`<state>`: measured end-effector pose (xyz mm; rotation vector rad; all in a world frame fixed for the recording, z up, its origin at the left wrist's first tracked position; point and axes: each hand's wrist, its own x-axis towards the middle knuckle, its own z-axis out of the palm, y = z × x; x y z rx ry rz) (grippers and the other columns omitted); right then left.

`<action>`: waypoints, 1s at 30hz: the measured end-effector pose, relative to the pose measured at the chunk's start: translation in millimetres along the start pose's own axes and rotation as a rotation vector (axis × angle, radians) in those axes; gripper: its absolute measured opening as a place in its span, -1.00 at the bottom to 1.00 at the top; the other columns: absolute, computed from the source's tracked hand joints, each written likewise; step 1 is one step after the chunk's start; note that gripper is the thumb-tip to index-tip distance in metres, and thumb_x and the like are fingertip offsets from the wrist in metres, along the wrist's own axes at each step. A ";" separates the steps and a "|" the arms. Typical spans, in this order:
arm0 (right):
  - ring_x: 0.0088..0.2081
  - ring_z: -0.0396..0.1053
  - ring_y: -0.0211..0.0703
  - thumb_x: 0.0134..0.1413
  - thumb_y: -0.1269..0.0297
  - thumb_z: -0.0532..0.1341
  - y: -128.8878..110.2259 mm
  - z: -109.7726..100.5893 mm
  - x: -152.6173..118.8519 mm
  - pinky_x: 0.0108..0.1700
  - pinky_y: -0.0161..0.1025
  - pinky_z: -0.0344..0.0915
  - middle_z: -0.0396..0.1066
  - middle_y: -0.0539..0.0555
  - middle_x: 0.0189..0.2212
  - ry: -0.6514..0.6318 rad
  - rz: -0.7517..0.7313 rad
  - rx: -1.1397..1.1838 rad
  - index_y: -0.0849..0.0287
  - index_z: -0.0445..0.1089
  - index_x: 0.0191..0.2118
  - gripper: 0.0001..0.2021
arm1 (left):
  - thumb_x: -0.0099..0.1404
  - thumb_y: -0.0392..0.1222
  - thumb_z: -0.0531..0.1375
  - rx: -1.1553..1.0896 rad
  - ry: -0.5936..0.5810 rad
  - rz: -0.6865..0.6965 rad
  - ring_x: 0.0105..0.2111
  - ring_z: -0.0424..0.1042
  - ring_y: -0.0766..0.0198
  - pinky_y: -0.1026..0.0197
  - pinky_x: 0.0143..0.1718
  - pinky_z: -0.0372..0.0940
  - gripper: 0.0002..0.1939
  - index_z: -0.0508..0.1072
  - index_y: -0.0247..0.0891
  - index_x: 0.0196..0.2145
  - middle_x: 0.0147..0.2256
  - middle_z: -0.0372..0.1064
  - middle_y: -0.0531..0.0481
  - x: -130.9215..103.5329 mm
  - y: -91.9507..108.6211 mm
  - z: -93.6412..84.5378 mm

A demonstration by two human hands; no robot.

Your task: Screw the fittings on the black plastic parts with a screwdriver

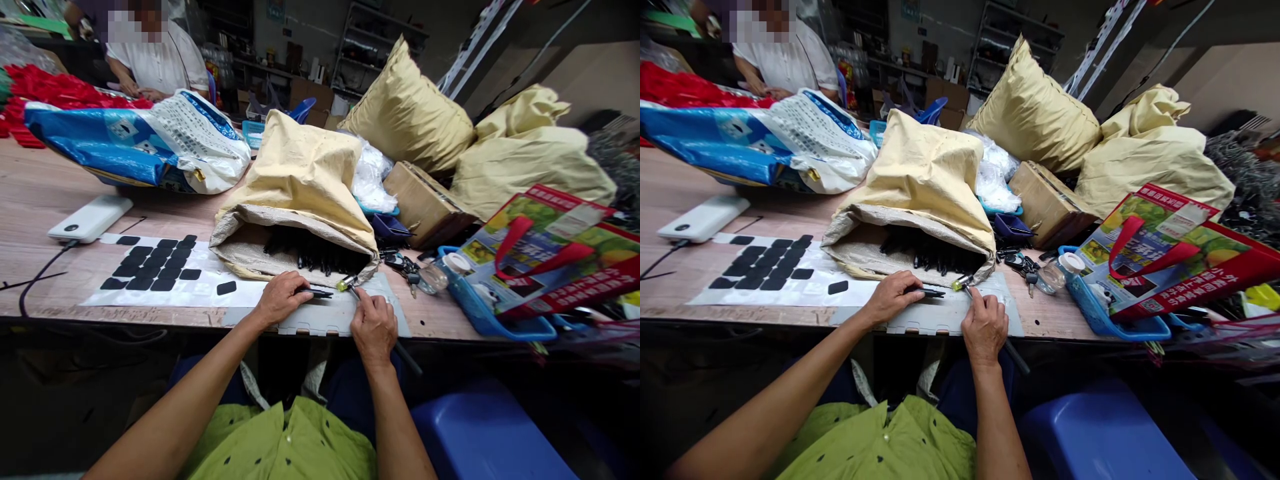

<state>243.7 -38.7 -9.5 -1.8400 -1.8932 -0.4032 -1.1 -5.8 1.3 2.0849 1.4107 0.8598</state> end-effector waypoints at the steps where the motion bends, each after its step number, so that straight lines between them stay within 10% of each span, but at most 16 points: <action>1: -0.22 0.19 -0.04 0.28 0.44 0.13 0.1 0.2 0.1 -0.23 -0.16 0.02 0.35 0.10 -0.28 -0.001 -0.001 0.004 0.01 0.47 0.12 -0.62 | 0.34 -0.15 0.23 0.001 -0.001 0.000 -0.19 0.40 0.16 0.14 -0.15 0.20 -0.88 0.55 -0.20 -0.24 -0.27 0.45 0.00 0.1 -0.2 0.1; 30: -0.24 0.19 -0.08 0.26 0.43 0.15 -0.1 1.6 -0.4 -0.24 -0.17 0.03 0.35 0.06 -0.29 0.011 0.003 -0.023 -0.02 0.47 0.11 -0.63 | 0.23 -0.25 0.30 0.004 0.016 -0.025 -0.23 0.38 0.17 0.16 -0.20 0.22 -0.91 0.51 -0.19 -0.26 -0.28 0.43 0.03 -0.2 0.9 0.3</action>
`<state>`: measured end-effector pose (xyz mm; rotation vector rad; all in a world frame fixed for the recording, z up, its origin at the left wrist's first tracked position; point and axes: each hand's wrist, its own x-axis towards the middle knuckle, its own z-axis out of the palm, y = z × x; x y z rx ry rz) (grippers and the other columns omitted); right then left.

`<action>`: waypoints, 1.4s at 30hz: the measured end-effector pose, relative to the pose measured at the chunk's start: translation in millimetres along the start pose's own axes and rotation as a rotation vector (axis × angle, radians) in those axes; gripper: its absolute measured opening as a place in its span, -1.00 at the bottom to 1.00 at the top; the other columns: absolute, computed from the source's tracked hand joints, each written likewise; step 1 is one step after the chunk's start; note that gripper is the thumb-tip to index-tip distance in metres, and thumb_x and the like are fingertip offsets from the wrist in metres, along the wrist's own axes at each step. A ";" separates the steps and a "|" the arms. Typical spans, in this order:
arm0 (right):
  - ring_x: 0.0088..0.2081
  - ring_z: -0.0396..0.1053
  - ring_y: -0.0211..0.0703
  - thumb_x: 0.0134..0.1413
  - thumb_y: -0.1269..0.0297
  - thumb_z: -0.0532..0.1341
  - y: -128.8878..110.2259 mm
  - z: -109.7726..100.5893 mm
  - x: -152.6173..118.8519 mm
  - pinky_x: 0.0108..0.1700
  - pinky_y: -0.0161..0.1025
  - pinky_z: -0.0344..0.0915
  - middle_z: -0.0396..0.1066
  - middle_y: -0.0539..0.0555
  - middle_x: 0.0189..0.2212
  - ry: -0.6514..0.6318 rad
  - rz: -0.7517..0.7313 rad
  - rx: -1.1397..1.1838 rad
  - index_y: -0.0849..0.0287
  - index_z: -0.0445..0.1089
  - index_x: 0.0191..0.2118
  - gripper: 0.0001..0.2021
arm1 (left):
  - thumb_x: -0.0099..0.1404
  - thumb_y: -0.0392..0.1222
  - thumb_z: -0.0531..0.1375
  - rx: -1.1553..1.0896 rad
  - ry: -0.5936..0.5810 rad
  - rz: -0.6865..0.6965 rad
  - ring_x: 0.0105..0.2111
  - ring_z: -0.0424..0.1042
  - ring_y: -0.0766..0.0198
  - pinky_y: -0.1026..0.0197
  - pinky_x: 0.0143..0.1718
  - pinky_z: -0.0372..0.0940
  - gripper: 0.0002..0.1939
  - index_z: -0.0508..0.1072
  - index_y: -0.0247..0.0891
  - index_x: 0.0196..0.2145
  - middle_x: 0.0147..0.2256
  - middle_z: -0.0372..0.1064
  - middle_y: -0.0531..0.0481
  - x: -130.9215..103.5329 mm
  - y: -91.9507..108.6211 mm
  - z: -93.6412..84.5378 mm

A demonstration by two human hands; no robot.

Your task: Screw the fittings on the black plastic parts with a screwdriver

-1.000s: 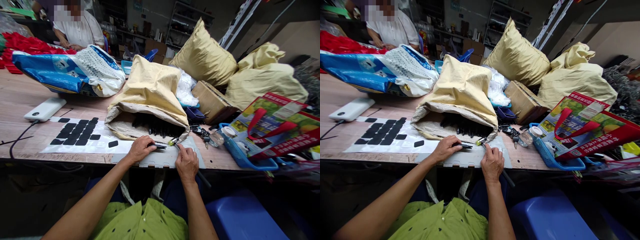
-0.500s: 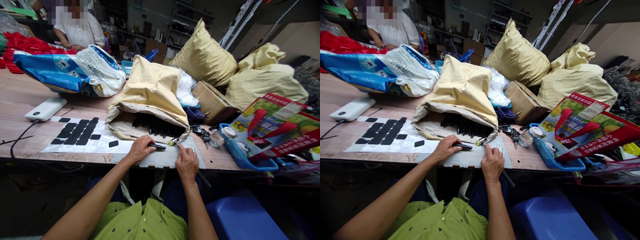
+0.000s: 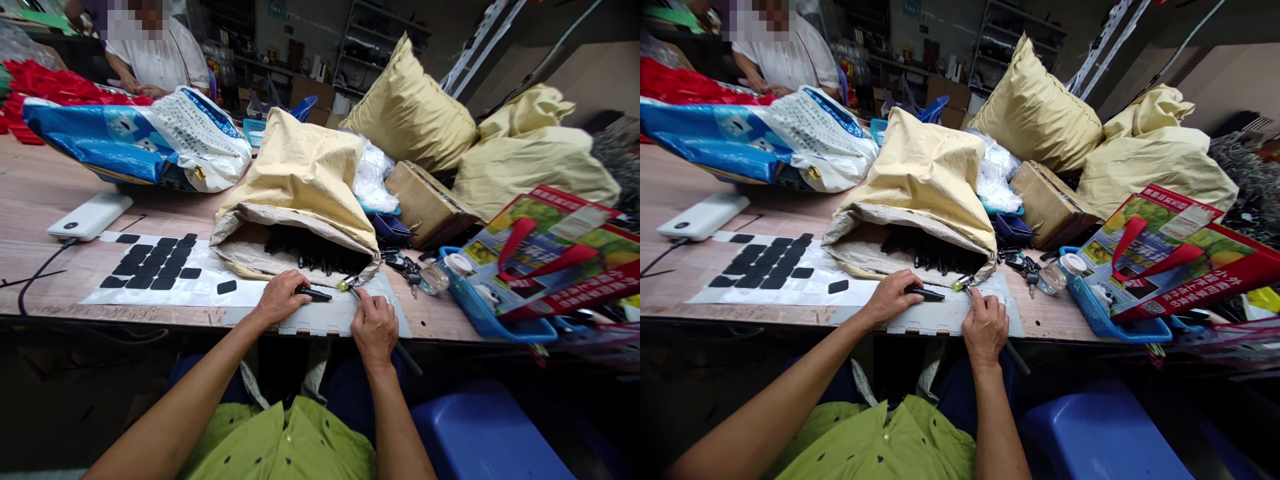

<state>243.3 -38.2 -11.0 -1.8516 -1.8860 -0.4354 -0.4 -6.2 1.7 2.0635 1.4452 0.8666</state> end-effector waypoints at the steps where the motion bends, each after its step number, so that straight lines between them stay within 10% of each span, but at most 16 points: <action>1: -0.24 0.19 -0.07 0.26 0.43 0.14 -0.2 -0.1 -0.1 -0.24 -0.16 0.03 0.36 0.07 -0.29 0.003 -0.003 0.005 -0.01 0.47 0.11 -0.63 | 0.23 -0.25 0.30 0.000 0.001 -0.003 -0.24 0.38 0.18 0.16 -0.21 0.22 -0.91 0.51 -0.18 -0.26 -0.29 0.43 0.03 -0.1 0.0 0.0; 15: -0.12 0.22 0.02 0.19 0.37 0.23 -8.9 -19.4 12.7 -0.16 -0.12 0.06 0.38 0.15 -0.15 -0.067 0.029 0.135 0.03 0.52 0.02 -0.70 | 0.18 -0.29 0.31 -0.038 0.011 -0.007 -0.21 0.40 0.16 0.16 -0.19 0.24 -0.88 0.50 -0.18 -0.28 -0.27 0.44 0.03 0.7 -2.7 1.0; 33: -0.06 0.27 -0.02 0.30 0.22 0.20 -56.7 -6.1 18.7 -0.01 -0.11 0.09 0.47 0.09 -0.14 -0.258 -0.269 0.428 0.09 0.46 -0.05 -0.82 | 0.23 -0.27 0.27 -0.140 0.027 0.037 -0.21 0.41 0.20 0.20 -0.19 0.26 -0.85 0.53 -0.16 -0.21 -0.25 0.43 0.04 0.3 -6.9 0.0; 42: -0.12 0.29 -0.05 0.31 0.28 0.13 -55.5 1.8 22.4 -0.05 -0.14 0.11 0.51 0.07 -0.24 -0.247 -0.241 0.564 0.14 0.46 -0.17 -0.84 | 0.40 -0.18 0.15 0.184 -0.042 0.148 -0.13 0.36 0.07 0.05 -0.10 0.21 -0.81 0.53 -0.17 -0.10 -0.21 0.44 -0.07 -0.1 -4.3 6.3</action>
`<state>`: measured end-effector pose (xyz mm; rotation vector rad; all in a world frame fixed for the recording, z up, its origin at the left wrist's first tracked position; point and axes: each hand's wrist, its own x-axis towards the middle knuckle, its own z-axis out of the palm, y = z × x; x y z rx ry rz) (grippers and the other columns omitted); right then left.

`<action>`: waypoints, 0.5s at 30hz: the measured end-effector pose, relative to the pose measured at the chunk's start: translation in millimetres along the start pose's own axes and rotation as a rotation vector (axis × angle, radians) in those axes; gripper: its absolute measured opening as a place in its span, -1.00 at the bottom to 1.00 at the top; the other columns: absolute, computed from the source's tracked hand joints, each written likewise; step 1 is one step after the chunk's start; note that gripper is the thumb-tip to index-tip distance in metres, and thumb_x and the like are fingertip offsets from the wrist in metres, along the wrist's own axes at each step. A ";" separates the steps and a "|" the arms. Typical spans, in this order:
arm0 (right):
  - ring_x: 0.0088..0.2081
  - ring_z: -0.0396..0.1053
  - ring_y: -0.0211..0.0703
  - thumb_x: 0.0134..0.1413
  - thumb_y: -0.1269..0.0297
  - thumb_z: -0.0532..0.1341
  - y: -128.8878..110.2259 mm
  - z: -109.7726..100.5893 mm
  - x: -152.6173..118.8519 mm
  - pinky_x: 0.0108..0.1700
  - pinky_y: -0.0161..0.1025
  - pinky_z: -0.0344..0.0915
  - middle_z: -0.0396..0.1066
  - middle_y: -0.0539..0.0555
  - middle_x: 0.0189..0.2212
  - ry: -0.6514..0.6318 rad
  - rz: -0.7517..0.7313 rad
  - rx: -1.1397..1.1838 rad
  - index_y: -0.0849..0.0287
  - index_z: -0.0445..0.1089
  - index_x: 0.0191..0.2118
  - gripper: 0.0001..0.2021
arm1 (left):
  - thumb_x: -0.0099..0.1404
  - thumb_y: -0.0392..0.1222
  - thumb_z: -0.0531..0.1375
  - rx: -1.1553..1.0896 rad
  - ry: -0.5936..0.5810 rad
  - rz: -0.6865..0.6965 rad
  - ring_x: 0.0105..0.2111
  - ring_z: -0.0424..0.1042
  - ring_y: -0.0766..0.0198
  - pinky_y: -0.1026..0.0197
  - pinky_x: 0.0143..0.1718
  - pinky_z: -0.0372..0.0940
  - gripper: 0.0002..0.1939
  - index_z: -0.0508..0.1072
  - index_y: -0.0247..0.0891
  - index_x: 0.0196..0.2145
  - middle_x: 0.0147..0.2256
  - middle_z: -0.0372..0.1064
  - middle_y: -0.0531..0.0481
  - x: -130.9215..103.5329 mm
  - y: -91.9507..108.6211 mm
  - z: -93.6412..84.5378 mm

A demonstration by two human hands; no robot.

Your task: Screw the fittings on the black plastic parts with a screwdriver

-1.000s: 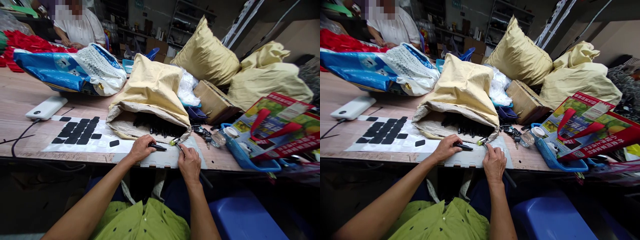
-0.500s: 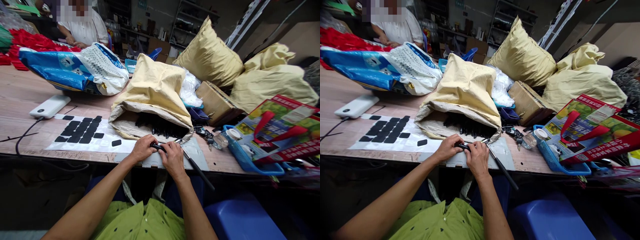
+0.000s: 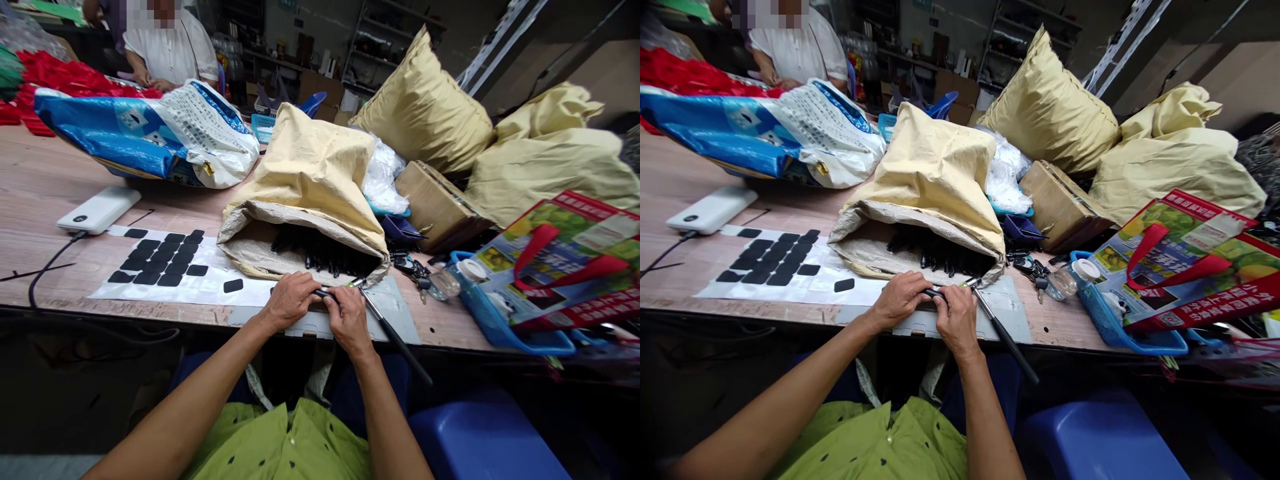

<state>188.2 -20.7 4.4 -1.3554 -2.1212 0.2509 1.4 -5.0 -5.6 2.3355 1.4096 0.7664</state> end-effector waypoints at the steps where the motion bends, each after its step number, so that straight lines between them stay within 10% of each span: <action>1: -0.13 0.28 -0.05 0.30 0.29 0.12 -1.4 2.2 0.7 -0.06 -0.14 0.11 0.50 0.08 -0.26 0.006 0.004 0.009 0.14 0.45 -0.18 -0.84 | 0.39 -0.21 0.14 0.011 0.007 0.000 -0.13 0.35 0.06 0.04 -0.10 0.21 -0.82 0.52 -0.18 -0.12 -0.21 0.44 -0.08 -0.3 0.7 0.4; 15: -0.19 0.42 -0.04 0.07 0.15 0.37 -0.5 1.5 1.9 -0.07 -0.10 0.32 0.52 0.07 -0.28 0.040 0.129 0.423 0.11 0.54 -0.18 -0.78 | 0.43 -0.14 0.10 -0.246 -0.027 -0.048 -0.16 0.31 0.12 0.05 -0.09 0.13 -0.83 0.48 -0.17 -0.21 -0.25 0.43 0.00 0.0 0.6 -10.6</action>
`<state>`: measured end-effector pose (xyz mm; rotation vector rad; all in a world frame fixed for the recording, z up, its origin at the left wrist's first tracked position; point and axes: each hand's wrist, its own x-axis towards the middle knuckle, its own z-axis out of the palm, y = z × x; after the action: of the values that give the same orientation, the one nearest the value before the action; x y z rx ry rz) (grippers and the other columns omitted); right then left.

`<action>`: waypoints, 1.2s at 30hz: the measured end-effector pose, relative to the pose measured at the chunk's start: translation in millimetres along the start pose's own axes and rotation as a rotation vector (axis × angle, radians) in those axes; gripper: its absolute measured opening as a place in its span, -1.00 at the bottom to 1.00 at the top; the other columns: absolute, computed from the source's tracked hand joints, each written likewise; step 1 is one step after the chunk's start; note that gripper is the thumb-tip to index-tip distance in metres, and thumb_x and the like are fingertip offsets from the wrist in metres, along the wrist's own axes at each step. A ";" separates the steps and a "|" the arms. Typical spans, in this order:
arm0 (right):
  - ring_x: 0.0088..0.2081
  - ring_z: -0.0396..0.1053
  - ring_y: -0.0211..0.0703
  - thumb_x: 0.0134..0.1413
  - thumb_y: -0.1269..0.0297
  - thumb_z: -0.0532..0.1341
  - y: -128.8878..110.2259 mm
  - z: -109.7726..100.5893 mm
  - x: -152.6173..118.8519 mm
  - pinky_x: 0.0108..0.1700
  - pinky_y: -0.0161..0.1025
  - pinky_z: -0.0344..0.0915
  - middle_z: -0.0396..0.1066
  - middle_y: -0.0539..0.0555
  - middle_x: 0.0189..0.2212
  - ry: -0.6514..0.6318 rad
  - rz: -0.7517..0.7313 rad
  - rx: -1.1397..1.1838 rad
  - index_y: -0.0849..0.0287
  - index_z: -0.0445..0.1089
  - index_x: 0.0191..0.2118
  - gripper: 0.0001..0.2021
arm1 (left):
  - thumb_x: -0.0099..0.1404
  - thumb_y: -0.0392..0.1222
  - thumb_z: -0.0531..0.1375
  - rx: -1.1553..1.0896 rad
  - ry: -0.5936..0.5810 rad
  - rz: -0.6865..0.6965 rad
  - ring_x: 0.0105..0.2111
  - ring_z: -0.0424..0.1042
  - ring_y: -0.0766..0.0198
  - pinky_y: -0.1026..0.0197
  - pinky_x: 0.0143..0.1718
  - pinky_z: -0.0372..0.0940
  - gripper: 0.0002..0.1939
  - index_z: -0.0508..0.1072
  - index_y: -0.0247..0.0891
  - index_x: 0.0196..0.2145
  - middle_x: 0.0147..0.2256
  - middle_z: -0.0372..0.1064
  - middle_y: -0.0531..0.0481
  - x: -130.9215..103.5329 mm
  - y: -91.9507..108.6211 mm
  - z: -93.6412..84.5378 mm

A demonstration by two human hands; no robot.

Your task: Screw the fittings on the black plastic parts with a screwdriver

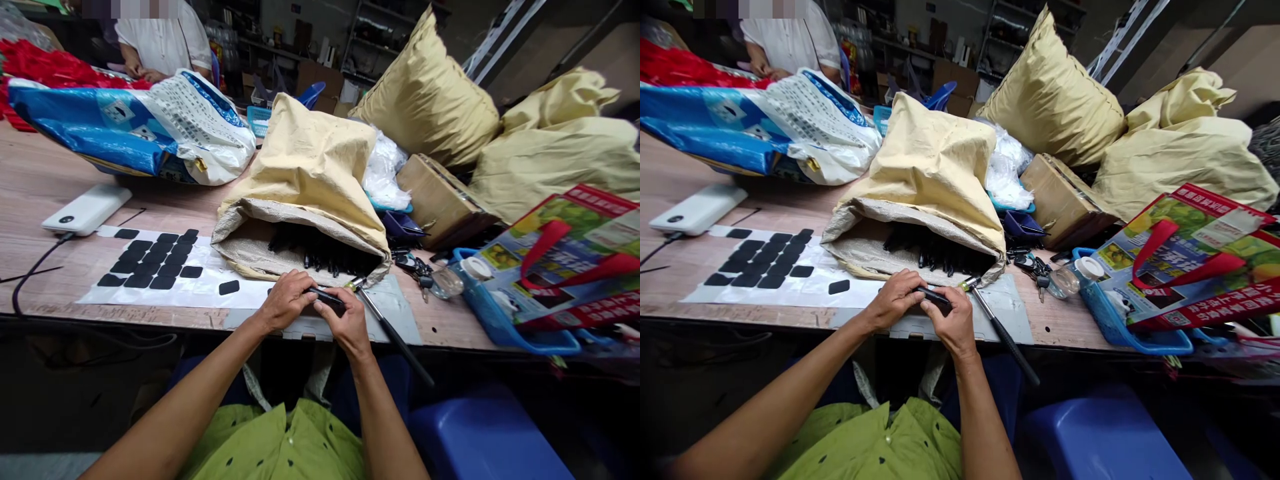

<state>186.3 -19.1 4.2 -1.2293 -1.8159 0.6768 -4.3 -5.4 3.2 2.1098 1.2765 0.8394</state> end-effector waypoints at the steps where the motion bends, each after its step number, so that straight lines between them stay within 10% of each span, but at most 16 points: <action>1: -0.20 0.43 -0.05 0.07 0.14 0.38 0.7 0.0 -0.2 -0.07 -0.11 0.33 0.52 0.07 -0.28 0.002 0.019 0.034 0.11 0.54 -0.19 -0.78 | 0.44 -0.12 0.09 0.000 -0.009 0.007 -0.16 0.31 0.13 0.06 -0.10 0.11 -0.82 0.48 -0.16 -0.20 -0.25 0.43 0.01 -0.2 0.4 -0.8; 24: -0.18 0.41 -0.11 0.20 0.16 0.30 2.8 7.9 3.7 -0.06 -0.20 0.28 0.49 0.05 -0.27 -0.017 0.094 0.299 0.14 0.50 -0.20 -0.83 | 0.53 0.03 -0.03 0.026 -0.084 0.093 -0.22 0.26 0.16 0.06 -0.13 0.08 -0.59 0.44 -0.22 -0.33 -0.33 0.42 0.01 0.5 0.6 1.1; 29: -0.31 0.32 -0.15 0.25 0.09 0.19 -15.7 -6.0 -17.5 -0.24 -0.23 0.24 0.37 0.03 -0.40 0.212 0.017 0.545 0.13 0.46 -0.29 -0.77 | 0.54 0.02 -0.08 -0.164 -0.004 0.090 -0.23 0.29 0.18 0.08 -0.09 0.10 -0.54 0.53 -0.18 -0.29 -0.33 0.46 0.02 -3.5 5.9 -8.0; 36: -0.35 0.39 -0.12 0.08 0.23 0.27 -40.1 12.5 -75.9 -0.27 -0.24 0.23 0.43 0.05 -0.43 -0.660 0.017 -0.091 0.14 0.45 -0.41 -0.88 | 0.52 -0.01 -0.05 -0.133 0.050 0.002 -0.26 0.31 0.18 0.11 -0.10 0.15 -0.54 0.55 -0.21 -0.35 -0.36 0.49 0.00 -0.4 5.2 -4.1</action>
<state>170.3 -104.3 4.3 -1.1586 -2.3899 1.1138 -4.5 -7.4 9.6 1.9973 1.2088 0.9560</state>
